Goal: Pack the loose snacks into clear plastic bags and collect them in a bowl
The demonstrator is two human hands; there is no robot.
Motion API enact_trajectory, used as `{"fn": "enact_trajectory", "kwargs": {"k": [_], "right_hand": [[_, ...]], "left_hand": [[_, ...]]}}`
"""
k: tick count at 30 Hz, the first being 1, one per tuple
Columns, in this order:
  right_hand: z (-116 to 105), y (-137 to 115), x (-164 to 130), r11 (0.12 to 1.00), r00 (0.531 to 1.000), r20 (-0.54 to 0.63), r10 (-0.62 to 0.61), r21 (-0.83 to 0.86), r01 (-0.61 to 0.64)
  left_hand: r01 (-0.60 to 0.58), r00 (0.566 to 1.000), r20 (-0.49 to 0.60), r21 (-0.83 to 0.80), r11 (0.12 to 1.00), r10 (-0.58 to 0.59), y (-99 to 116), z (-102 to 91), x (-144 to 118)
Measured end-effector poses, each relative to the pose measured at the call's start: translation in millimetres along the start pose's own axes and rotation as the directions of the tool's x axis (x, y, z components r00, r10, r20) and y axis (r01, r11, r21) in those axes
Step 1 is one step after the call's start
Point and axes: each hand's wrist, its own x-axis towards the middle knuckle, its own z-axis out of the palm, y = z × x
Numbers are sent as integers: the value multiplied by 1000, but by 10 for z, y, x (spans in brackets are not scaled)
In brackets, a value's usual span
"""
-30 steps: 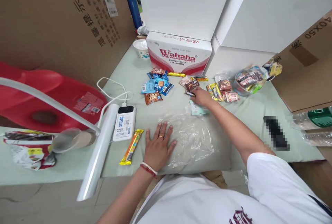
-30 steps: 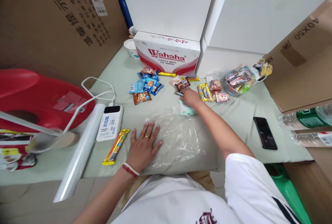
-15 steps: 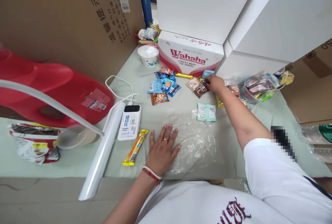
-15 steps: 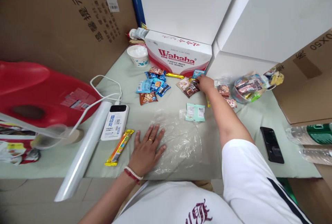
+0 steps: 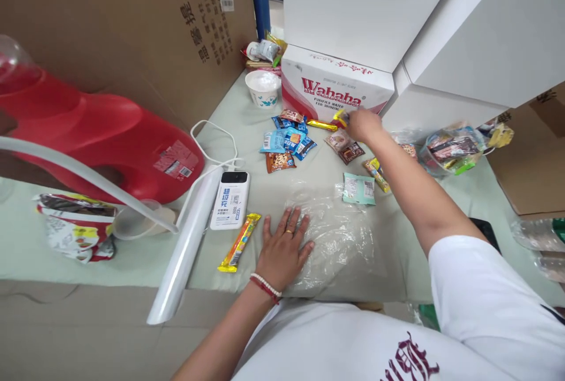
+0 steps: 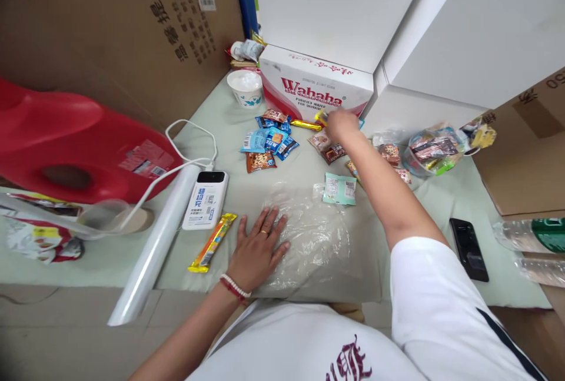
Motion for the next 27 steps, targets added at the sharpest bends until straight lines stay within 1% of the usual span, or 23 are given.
{"fn": "enact_trajectory", "kwargs": {"k": [2,4,5,6,7,9,11,12,13,14,16,18,19,20,21,22,23,24,25,26,27], "right_hand": [[65,-306,69,991,986,-97,-137,-3,137],[192,-552,92,968,960,-126,-251,-29,250],[266,-639,88,960,953,-122,-279,-35,276],[340,-700,81,961,954,-114,-278,-32,276],[408,-738,75,968,963,-106,-249,-22,248],[509,-760,76,992,988,-86,-126,2,127],[540,-737,96,1000,999,-49,-18,6,18],[522,-714,103,1000,999,-40,-2,1,2],[478,-687,99,1000,999,-51,-16,-4,16],[407,-655,74,999,995,-83,-49,-7,48],[192,-586,-71,994,974,-200,-104,19,110],[-79,-531,-385,981,938,-331,-102,122,150],[-208,-516,-607,963,925,-369,-90,206,176],[-314,-513,-863,928,923,-373,-97,301,219],[-384,-520,-1143,876,931,-337,-137,397,273],[-408,-537,-1430,806,943,-248,-221,499,320],[-382,-557,-1706,723,937,-107,-333,608,327],[-309,-573,-1954,650,906,44,-421,711,267],[-197,-574,-2161,594,871,176,-459,790,154],[-60,-549,-2319,554,835,292,-466,833,19],[85,-489,-2426,517,818,376,-435,848,-114]], "left_hand": [[-1,1000,3,7,1000,1,3,-5,-1],[-2,1000,6,11,1000,2,4,-6,-3],[-2,1000,7,12,1000,2,3,-5,-3],[-2,1000,6,10,1000,2,2,-3,-4],[-2,1000,5,7,1000,2,0,-1,-4],[-3,1000,4,-3,1000,3,-5,4,-5],[-1,1000,4,-10,1000,1,-12,15,-6],[4,1000,3,-9,1000,-4,-14,22,-7],[10,1000,3,-4,1000,-10,-16,32,-7],[17,1000,1,2,1000,-17,-17,43,-6],[25,1000,-1,14,1000,-25,-16,65,-1],[24,1000,-3,12,1000,-24,-10,80,8],[21,1000,-8,8,1000,-21,-6,83,11],[18,1000,-14,4,1000,-18,-1,84,11],[15,1000,-20,0,1000,-15,6,83,5],[14,1000,-26,-2,1000,-15,13,81,-8],[15,999,-30,-3,1000,-15,22,81,-28],[16,999,-31,-4,1000,-16,31,81,-55],[18,999,-33,-4,1000,-18,41,84,-88],[21,999,-35,-3,1000,-21,51,89,-124],[27,999,-39,-1,1000,-27,60,95,-160]]}}
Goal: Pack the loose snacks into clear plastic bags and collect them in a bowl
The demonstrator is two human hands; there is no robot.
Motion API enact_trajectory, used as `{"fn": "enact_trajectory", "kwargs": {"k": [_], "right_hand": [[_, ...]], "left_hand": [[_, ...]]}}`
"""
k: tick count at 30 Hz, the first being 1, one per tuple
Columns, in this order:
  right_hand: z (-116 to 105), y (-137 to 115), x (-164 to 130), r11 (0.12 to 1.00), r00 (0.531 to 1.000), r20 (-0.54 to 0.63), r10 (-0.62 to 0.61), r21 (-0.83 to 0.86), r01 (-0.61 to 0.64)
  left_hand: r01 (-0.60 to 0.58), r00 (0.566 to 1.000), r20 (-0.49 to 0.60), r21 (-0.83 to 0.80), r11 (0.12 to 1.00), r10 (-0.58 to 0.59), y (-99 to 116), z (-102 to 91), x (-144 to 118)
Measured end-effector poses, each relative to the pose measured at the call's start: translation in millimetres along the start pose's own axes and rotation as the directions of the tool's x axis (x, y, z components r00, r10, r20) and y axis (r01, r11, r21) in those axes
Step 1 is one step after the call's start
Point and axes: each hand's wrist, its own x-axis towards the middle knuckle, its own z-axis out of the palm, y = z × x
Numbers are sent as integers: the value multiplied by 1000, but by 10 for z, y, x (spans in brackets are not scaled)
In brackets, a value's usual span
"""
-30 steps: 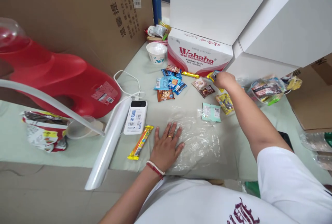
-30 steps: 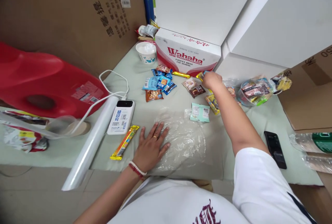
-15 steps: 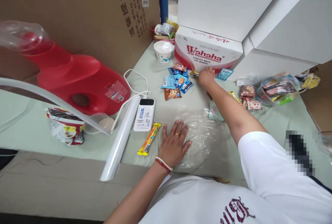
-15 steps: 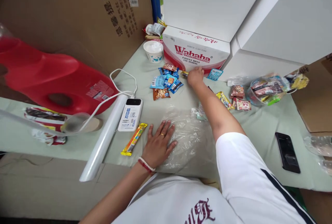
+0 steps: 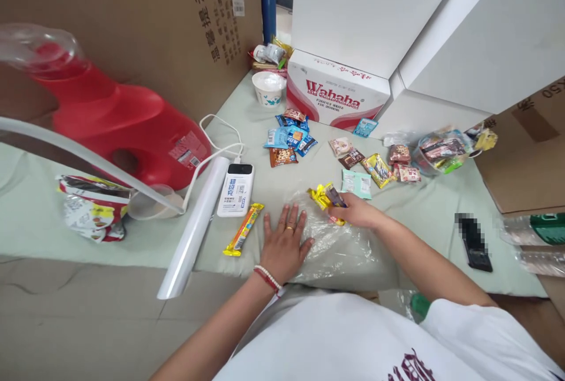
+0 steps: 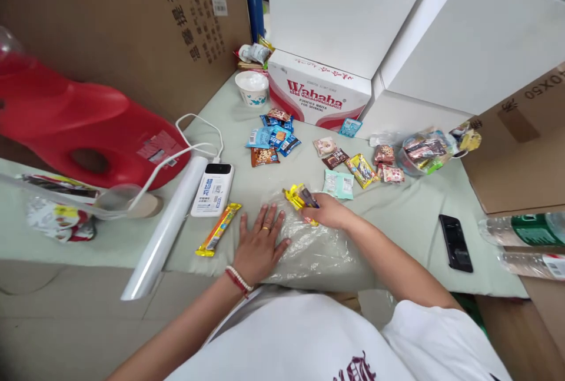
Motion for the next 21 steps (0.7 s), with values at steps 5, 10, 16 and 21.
{"fn": "enact_trajectory", "kwargs": {"k": [5,10,16,21], "right_hand": [[-317,769,-224,888,678,-650,343,459,-9],[-414,777,-530,934,441,-875,201,306,182],[281,186,-297,795,836,-400,-376,-603,69],[556,272,-17,586,941,-153,-303,-808,58]], "left_hand": [[80,996,-51,15,997,-79,26,15,-92],[105,991,-83,-40,994,-108,-31,6,-55],[107,990,-85,-42,993,-110,-158,6,-58],[111,990,-83,-22,994,-112,-204,25,-116]]}}
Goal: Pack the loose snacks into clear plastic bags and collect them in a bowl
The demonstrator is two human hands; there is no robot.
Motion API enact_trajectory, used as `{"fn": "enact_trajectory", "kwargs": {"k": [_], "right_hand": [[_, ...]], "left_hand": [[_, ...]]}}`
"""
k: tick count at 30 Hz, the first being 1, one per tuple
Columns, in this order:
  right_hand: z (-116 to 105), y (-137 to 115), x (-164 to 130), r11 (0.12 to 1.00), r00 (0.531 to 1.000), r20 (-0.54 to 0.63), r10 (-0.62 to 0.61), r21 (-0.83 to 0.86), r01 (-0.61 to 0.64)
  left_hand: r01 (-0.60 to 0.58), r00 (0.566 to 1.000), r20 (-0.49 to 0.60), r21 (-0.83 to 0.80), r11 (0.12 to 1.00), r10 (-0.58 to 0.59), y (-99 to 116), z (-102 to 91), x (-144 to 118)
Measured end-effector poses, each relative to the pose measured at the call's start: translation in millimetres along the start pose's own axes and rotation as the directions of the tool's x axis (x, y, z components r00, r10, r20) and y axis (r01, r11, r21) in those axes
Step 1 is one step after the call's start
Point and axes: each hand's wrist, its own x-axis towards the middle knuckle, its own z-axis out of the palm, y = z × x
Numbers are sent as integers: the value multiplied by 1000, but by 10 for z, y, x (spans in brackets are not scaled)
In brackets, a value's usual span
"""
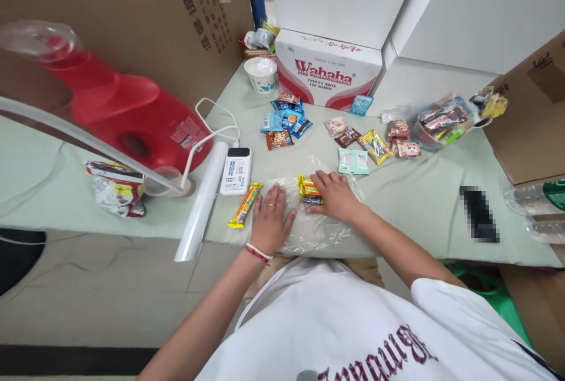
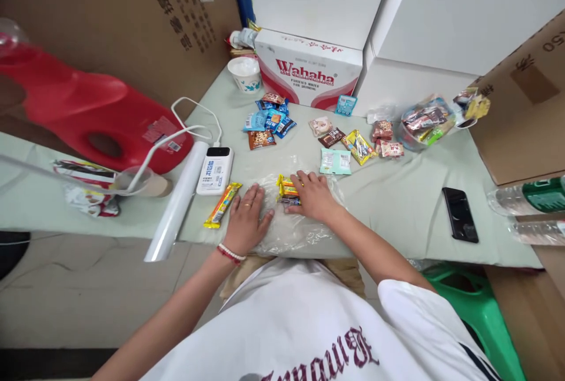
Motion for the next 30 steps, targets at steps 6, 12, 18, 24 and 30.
{"fn": "enact_trajectory", "kwargs": {"k": [6,12,18,24,30], "right_hand": [[45,160,-10,991,996,8,-89,101,88],[1,191,16,942,950,-19,-311,125,311],[-37,312,-38,986,984,64,-166,43,164],[-266,475,-20,987,987,76,-138,-69,143],[-456,310,34,978,976,-46,-211,-6,211]], "left_hand": [[-5,1000,19,23,1000,5,-7,-41,5],[-13,1000,17,63,998,12,12,-79,-11],[14,1000,4,73,997,-15,51,-82,-47],[13,1000,1,77,997,-13,66,-79,-46],[4,1000,5,65,998,-5,55,-70,-47]]}}
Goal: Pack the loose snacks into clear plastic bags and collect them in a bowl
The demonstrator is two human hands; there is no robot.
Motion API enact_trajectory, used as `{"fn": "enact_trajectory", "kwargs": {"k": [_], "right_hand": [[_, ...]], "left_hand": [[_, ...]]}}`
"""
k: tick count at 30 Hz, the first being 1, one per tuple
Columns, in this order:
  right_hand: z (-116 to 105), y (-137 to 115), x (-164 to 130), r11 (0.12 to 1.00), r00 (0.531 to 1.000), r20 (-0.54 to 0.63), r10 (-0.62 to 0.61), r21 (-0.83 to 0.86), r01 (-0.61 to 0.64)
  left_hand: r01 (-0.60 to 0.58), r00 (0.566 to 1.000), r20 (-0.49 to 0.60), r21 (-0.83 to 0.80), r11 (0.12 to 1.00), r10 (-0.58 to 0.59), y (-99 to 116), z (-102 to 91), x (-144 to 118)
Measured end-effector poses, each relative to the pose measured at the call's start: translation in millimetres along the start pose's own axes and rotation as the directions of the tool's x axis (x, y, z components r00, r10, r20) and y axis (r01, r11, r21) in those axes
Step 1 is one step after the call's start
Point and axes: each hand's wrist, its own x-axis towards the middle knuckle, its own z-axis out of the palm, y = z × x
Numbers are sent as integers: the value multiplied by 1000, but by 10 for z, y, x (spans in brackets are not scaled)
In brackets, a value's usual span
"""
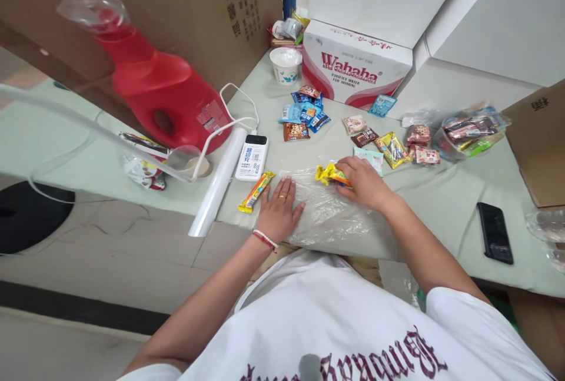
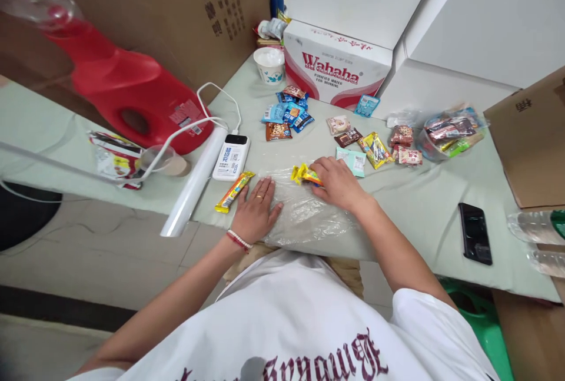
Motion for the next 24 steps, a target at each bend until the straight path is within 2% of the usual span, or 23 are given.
{"fn": "enact_trajectory", "kwargs": {"k": [5,8,10,12,15,17,20,22,24], "right_hand": [[306,-225,133,990,978,151,-141,42,137],[379,-201,-21,984,990,53,-133,128,125],[341,-169,-278,972,995,-59,-86,212,96],[303,-153,-628,949,991,-131,-26,308,66],[377,-157,-1165,914,991,-129,47,405,10],[506,-167,-1412,907,985,-127,113,419,-50],[646,-181,-1514,888,967,-144,210,441,-127],[621,-171,-1435,863,966,-134,219,488,-128],[512,-130,-1295,829,971,-112,210,546,-117]], "left_hand": [[14,998,-55,-97,995,-20,-85,-23,-18],[-19,990,-139,-139,990,0,-149,-76,-111],[-90,984,-163,-142,986,66,-197,-127,-217],[-238,968,-121,-173,956,219,-255,-176,-338],[-455,882,-1,-258,852,471,-354,-210,-491],[-497,847,46,-283,820,529,-412,-212,-541],[-444,868,72,-334,832,492,-462,-230,-511],[-349,907,80,-403,846,413,-466,-268,-422],[-212,954,97,-455,865,285,-454,-314,-290]]}}
